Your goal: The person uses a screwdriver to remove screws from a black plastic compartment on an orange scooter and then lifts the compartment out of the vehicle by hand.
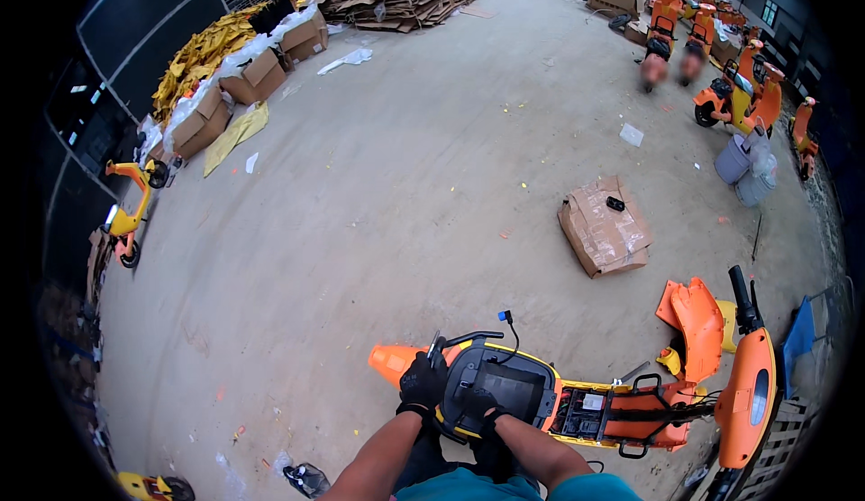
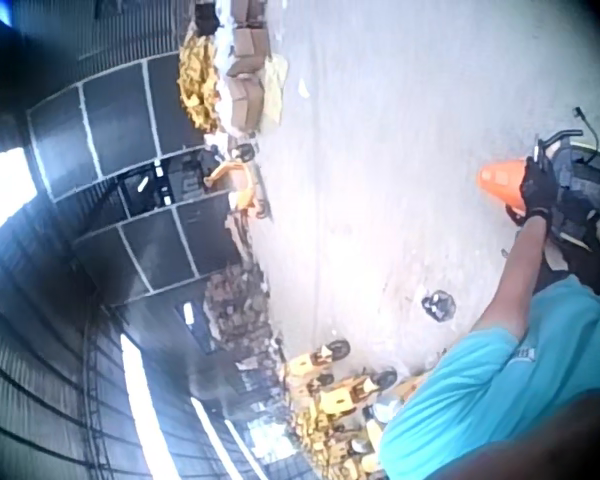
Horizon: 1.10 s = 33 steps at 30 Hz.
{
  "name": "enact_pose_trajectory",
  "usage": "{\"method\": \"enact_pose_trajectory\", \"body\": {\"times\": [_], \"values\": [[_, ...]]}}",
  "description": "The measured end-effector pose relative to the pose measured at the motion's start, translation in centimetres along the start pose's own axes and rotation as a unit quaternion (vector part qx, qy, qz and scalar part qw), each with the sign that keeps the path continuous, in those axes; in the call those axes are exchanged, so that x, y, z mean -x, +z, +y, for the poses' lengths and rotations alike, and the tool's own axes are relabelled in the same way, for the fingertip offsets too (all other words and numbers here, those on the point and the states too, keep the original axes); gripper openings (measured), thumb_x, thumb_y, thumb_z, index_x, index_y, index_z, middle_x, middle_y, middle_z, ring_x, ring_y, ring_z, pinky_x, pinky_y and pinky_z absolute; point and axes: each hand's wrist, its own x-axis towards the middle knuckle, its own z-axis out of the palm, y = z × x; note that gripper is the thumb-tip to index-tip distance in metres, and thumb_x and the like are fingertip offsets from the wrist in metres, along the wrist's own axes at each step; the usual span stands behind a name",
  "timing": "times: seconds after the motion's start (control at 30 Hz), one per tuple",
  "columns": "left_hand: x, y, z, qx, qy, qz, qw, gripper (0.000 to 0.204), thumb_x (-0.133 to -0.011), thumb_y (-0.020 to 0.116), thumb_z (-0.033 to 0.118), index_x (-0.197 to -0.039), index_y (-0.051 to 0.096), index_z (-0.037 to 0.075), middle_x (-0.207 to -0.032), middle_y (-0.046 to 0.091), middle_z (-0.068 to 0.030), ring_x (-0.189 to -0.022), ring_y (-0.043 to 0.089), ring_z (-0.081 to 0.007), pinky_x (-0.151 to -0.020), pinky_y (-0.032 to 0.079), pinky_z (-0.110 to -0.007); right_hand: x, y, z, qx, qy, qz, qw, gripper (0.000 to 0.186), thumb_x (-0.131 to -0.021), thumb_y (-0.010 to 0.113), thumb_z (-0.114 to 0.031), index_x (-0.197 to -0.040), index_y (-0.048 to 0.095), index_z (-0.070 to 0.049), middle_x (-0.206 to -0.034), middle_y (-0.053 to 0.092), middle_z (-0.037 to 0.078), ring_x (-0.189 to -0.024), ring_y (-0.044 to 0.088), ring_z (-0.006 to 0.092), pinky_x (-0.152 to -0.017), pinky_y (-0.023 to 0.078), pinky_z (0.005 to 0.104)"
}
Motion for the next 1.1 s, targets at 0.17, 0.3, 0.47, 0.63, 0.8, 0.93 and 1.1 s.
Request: {"method": "enact_pose_trajectory", "body": {"times": [0.17, 0.3, 0.47, 0.63, 0.8, 0.93, 1.1], "values": [[0.0, -1.7, 1.4, 0.030, -0.013, -0.024, 0.999, 0.038, -0.091, 0.051, 0.042, -0.088, 0.058, 0.004, -0.074, 0.066, -0.0167, -0.070, 0.067, -0.0363, -0.061, 0.052, -0.047, 0.2, 1.5, -1.5, 0.099, 0.001, 0.114, 0.989, 0.036, -0.091, 0.048, -0.028, -0.108, 0.061, 0.001, -0.093, 0.067, 0.018, -0.086, 0.067, 0.0292, -0.072, 0.052, 0.0377], [0.4, -1.9, 0.4, 0.021, -0.039, -0.036, 0.998, 0.039, -0.091, 0.051, 0.042, -0.090, 0.058, 0.004, -0.076, 0.067, -0.0165, -0.072, 0.067, -0.0365, -0.064, 0.053, -0.047, -2.8, -4.4, -8.7, 0.128, 0.167, -0.070, 0.975, 0.031, -0.088, 0.054, -0.032, -0.102, 0.064, -0.006, -0.089, 0.067, 0.017, -0.079, 0.067, 0.0328, -0.067, 0.053, 0.0406], [0.3, -1.7, 0.4, 0.038, -0.025, -0.009, 0.999, 0.039, -0.091, 0.051, 0.043, -0.088, 0.058, 0.005, -0.076, 0.067, -0.0161, -0.072, 0.067, -0.0356, -0.064, 0.053, -0.046, -4.9, -9.6, -12.7, 0.083, 0.112, -0.067, 0.988, 0.032, -0.084, 0.059, -0.035, -0.092, 0.067, -0.005, -0.084, 0.067, 0.018, -0.075, 0.067, 0.0345, -0.064, 0.052, 0.0438], [0.1, -1.3, 0.2, 0.026, -0.034, -0.038, 0.998, 0.038, -0.092, 0.049, 0.041, -0.089, 0.058, 0.005, -0.076, 0.067, -0.0173, -0.072, 0.067, -0.0368, -0.064, 0.053, -0.047, -5.3, -9.2, -11.9, 0.082, 0.118, -0.070, 0.987, 0.040, -0.085, 0.054, -0.044, -0.085, 0.071, -0.007, -0.085, 0.069, 0.018, -0.081, 0.067, 0.0353, -0.070, 0.052, 0.0448], [0.2, -0.7, -0.4, 0.038, -0.029, -0.017, 0.999, 0.037, -0.092, 0.050, 0.041, -0.089, 0.058, 0.005, -0.075, 0.067, -0.0174, -0.070, 0.067, -0.0371, -0.063, 0.052, -0.047, -5.2, -9.6, -12.9, 0.057, 0.128, -0.070, 0.988, 0.034, -0.088, 0.053, -0.036, -0.097, 0.069, -0.007, -0.090, 0.069, 0.017, -0.085, 0.066, 0.0354, -0.073, 0.052, 0.0437], [0.1, 0.0, -0.9, 0.031, -0.018, -0.003, 0.999, 0.035, -0.090, 0.053, 0.040, -0.087, 0.058, 0.006, -0.070, 0.067, -0.0158, -0.066, 0.067, -0.0344, -0.059, 0.052, -0.046, -5.9, -11.2, -14.6, 0.041, 0.107, -0.082, 0.990, 0.031, -0.089, 0.052, -0.033, -0.101, 0.068, -0.010, -0.094, 0.069, 0.016, -0.090, 0.066, 0.0345, -0.076, 0.051, 0.0438], [0.2, 0.0, -1.2, 0.061, 0.003, 0.009, 0.998, 0.032, -0.090, 0.054, 0.038, -0.088, 0.055, 0.006, -0.071, 0.066, -0.0157, -0.066, 0.066, -0.0352, -0.058, 0.052, -0.046, -5.3, -10.4, -13.0, 0.046, 0.046, -0.091, 0.994, 0.032, -0.088, 0.053, -0.032, -0.107, 0.067, -0.011, -0.097, 0.068, 0.015, -0.093, 0.065, 0.0333, -0.079, 0.051, 0.0426]]}}
